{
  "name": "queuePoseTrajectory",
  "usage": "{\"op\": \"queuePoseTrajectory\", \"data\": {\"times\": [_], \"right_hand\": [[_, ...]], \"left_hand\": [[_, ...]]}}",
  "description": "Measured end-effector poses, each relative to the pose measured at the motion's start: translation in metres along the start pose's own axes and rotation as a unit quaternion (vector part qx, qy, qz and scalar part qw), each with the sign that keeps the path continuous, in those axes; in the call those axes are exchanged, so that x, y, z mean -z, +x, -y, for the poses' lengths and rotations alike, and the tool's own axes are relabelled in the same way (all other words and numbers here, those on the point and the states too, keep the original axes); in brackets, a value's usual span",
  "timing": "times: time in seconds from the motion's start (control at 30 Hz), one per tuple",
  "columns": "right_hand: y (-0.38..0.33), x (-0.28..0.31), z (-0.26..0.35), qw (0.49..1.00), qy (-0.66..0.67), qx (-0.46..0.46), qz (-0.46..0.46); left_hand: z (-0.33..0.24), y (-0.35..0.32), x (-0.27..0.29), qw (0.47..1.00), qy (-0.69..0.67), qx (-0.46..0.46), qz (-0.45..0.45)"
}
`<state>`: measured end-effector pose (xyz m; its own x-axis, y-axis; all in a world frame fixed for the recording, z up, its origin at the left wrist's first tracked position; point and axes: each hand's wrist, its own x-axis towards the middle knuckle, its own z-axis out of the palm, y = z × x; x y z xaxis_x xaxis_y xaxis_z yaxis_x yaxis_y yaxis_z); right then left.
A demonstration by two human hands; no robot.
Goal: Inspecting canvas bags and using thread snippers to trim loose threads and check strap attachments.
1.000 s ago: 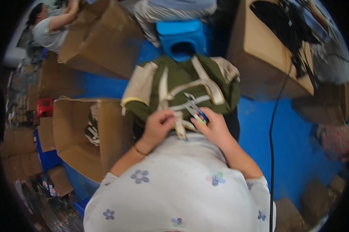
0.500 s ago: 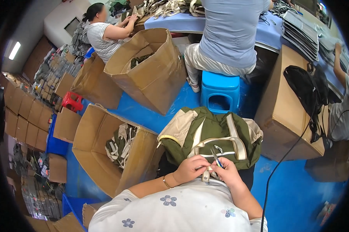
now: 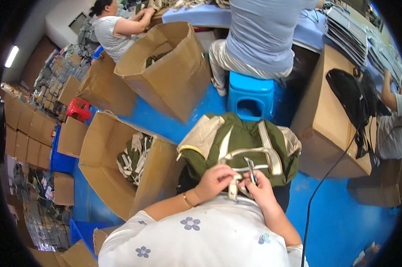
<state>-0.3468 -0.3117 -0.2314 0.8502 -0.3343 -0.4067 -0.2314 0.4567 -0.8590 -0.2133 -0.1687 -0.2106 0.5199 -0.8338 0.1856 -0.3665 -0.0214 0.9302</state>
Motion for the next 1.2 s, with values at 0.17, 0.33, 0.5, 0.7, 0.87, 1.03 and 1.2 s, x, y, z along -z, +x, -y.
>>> {"op": "queuePoseTrajectory", "data": {"times": [0.17, 0.33, 0.5, 0.7, 0.87, 1.03, 1.2], "right_hand": [[-0.008, 0.009, 0.004, 0.993, -0.097, 0.072, -0.014], [-0.018, 0.006, 0.021, 0.945, -0.286, 0.15, -0.046], [-0.024, 0.002, 0.02, 0.92, -0.35, 0.167, -0.051], [-0.019, -0.001, 0.004, 0.963, -0.233, 0.105, -0.089], [-0.013, -0.007, 0.001, 0.991, -0.091, 0.085, -0.048], [-0.01, -0.005, 0.002, 0.998, 0.035, 0.024, -0.04], [0.002, -0.002, 0.007, 0.998, -0.037, 0.02, -0.042]], "left_hand": [[0.0, 0.001, 0.0, 1.0, -0.005, 0.002, -0.025], [0.005, -0.001, -0.001, 0.988, 0.12, -0.084, -0.054], [0.005, 0.001, -0.002, 0.977, 0.158, -0.141, -0.016], [-0.005, 0.0, -0.003, 0.972, 0.153, -0.178, 0.014], [-0.008, -0.006, -0.009, 0.967, 0.15, -0.203, 0.039], [0.002, -0.006, -0.012, 0.992, 0.07, -0.103, 0.005], [0.008, 0.004, 0.001, 0.996, 0.004, 0.057, -0.072]]}}
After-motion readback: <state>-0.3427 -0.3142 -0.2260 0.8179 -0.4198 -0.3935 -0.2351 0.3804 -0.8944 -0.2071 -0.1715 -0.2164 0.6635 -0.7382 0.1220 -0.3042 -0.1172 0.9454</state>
